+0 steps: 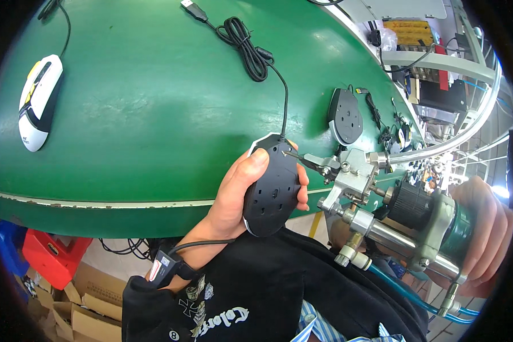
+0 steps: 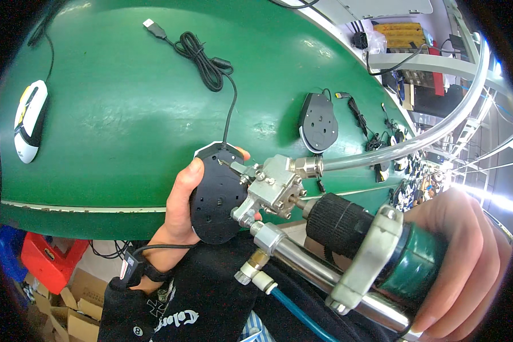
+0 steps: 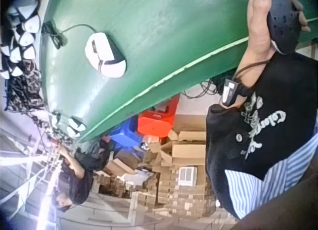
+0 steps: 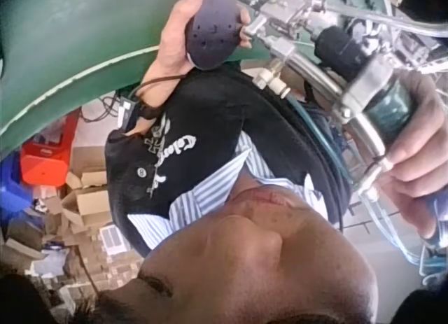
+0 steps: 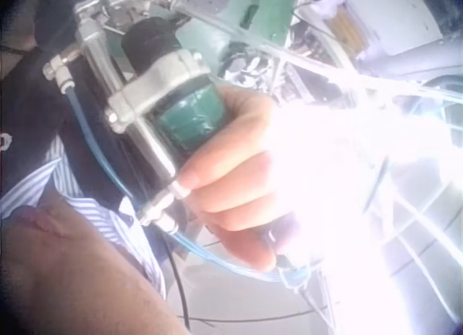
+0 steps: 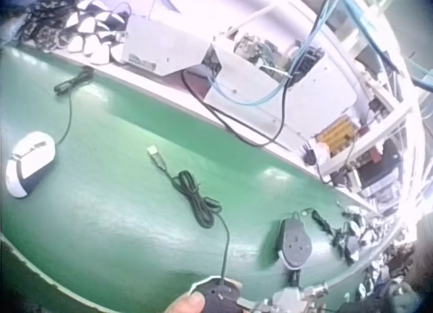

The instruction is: Assemble bottom plates onto computer mice using a pneumatic screwdriving tool on an electronics production floor.

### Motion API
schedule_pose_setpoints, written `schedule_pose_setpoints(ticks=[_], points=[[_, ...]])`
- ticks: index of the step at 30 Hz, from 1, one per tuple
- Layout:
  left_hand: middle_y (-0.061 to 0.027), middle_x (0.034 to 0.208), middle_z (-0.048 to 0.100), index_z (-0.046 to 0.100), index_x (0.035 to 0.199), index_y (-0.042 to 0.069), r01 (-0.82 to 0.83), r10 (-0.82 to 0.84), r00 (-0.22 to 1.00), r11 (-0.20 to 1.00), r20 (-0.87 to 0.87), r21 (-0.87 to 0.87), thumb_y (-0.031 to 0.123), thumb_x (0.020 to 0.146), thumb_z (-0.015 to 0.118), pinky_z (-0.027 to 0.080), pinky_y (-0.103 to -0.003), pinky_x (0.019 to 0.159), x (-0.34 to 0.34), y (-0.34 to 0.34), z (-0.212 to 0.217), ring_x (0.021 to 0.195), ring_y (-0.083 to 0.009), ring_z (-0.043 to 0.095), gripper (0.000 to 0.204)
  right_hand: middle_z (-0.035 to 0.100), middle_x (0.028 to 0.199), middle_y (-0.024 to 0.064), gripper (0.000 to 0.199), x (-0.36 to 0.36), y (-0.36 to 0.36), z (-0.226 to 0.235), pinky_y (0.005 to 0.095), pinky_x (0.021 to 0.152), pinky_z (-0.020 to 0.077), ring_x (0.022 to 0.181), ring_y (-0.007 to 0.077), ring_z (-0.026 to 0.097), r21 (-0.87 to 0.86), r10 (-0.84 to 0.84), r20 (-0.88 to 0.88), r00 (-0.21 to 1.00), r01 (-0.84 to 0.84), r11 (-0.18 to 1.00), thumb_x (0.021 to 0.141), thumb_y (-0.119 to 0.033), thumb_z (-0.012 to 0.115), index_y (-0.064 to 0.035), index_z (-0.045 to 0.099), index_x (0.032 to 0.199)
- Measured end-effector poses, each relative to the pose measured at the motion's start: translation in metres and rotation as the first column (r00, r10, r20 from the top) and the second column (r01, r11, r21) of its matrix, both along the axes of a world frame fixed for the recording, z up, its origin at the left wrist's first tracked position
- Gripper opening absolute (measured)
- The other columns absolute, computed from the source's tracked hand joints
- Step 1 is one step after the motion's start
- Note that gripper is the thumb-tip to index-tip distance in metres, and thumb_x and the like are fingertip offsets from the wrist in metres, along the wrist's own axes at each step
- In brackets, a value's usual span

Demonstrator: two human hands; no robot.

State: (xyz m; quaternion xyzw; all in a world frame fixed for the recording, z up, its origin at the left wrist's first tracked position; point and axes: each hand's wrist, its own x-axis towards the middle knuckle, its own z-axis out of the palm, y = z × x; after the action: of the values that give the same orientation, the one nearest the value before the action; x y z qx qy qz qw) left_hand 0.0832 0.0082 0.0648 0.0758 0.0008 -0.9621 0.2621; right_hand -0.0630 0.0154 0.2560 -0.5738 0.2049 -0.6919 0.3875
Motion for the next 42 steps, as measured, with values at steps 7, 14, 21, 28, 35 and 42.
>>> schedule_pose_setpoints(ticks=[7,14,21,28,35,42], points=[[-0.0180,0.101,0.059,0.040,0.126,0.000,0.025,-0.025,0.999,1.000,-0.019,0.007,0.041,0.095,0.048,0.057,-0.039,0.079,0.001,0.001,-0.003,0.086,-0.0226,0.064,0.052,0.054,0.060,-0.0002,0.021,0.005,0.000,-0.007,0.0279,0.059,0.0549,0.052,0.0141,0.056,-0.007,-0.082,-0.025,0.996,0.082,0.997,0.091,-0.028,0.058,-0.0066,0.055,0.090],[-0.0170,0.102,0.061,0.042,0.128,-0.002,0.011,-0.011,1.000,1.000,0.012,0.020,0.039,0.094,0.050,0.056,-0.037,0.081,0.002,0.003,0.000,0.087,-0.0212,0.065,0.053,0.054,0.059,-0.0016,0.028,0.008,0.005,-0.003,0.0286,0.062,0.0568,0.053,0.0134,0.057,0.039,-0.125,-0.052,0.991,0.128,0.991,0.095,-0.034,0.058,-0.0067,0.057,0.094],[-0.0147,0.115,0.060,0.051,0.126,-0.006,0.030,0.020,0.975,0.975,0.221,-0.219,0.043,0.086,0.051,0.047,-0.031,0.091,-0.003,-0.001,0.008,0.102,-0.0192,0.061,0.063,0.054,0.059,-0.0017,0.024,-0.019,-0.004,0.026,0.0275,0.057,0.0556,0.052,0.0120,0.056,0.316,0.276,-0.116,0.954,-0.228,0.921,0.094,-0.030,0.060,-0.0064,0.058,0.094],[-0.0158,0.114,0.063,0.054,0.120,-0.009,0.019,0.058,0.970,0.951,0.235,-0.310,0.038,0.085,0.055,0.047,-0.031,0.091,0.001,-0.001,0.009,0.100,-0.0184,0.061,0.058,0.052,0.059,-0.0021,0.024,0.002,0.004,0.011,0.0267,0.051,0.0532,0.047,0.0100,0.054,0.137,0.164,-0.130,0.978,-0.146,0.980,0.093,-0.027,0.062,-0.0040,0.058,0.100],[-0.0210,0.111,0.064,0.056,0.118,-0.008,0.006,0.095,0.953,0.944,0.289,-0.331,0.039,0.088,0.049,0.048,-0.032,0.090,0.002,0.002,0.003,0.098,-0.0202,0.062,0.057,0.052,0.056,-0.0029,0.026,-0.011,0.002,0.021,0.0254,0.046,0.0503,0.044,0.0089,0.052,0.222,0.286,-0.075,0.955,-0.263,0.939,0.093,-0.027,0.062,-0.0027,0.058,0.102],[-0.0221,0.110,0.064,0.056,0.118,-0.008,-0.009,0.100,0.948,0.956,0.301,-0.292,0.040,0.087,0.046,0.050,-0.033,0.087,0.000,0.007,0.000,0.097,-0.0222,0.064,0.058,0.052,0.056,-0.0032,0.024,0.008,0.014,0.022,0.0245,0.045,0.0495,0.044,0.0086,0.052,0.184,-0.098,-0.249,0.963,0.146,0.972,0.093,-0.027,0.061,-0.0035,0.058,0.099]])
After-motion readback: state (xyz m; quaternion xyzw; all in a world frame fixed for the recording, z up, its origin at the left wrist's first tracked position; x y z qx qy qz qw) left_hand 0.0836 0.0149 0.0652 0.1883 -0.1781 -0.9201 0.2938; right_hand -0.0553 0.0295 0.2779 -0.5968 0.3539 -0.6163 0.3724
